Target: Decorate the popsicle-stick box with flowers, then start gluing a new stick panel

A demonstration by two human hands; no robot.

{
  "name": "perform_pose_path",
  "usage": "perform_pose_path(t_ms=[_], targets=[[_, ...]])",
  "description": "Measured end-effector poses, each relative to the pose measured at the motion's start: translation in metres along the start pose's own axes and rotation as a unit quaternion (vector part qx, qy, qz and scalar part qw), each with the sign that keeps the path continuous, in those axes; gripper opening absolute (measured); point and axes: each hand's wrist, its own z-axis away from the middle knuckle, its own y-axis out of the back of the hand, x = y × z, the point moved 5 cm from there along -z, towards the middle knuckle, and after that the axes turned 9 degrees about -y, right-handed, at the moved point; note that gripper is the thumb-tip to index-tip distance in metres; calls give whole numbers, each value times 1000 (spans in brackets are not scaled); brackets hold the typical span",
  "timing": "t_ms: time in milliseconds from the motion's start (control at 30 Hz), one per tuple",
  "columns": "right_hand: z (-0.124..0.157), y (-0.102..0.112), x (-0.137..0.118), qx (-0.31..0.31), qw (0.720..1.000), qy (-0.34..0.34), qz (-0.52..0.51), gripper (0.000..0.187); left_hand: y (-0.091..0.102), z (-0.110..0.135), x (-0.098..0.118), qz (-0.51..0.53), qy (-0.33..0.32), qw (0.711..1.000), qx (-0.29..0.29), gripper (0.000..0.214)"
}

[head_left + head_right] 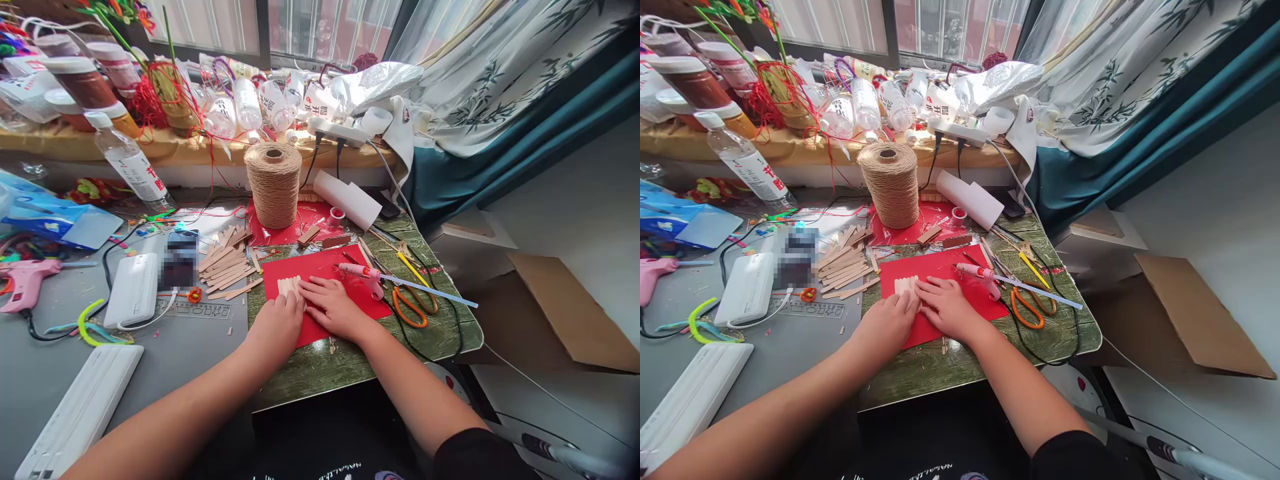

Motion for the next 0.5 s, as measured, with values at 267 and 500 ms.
perform_pose_path(t_ms=[267,500], targets=[[-3,-6,-8,-17,997,-11,78,51,-1,4,-6,5,22,1000,8,55],[-4,-9,-6,-5,995,-23,97,58,-1,5,-15,26,19,999,18,51]])
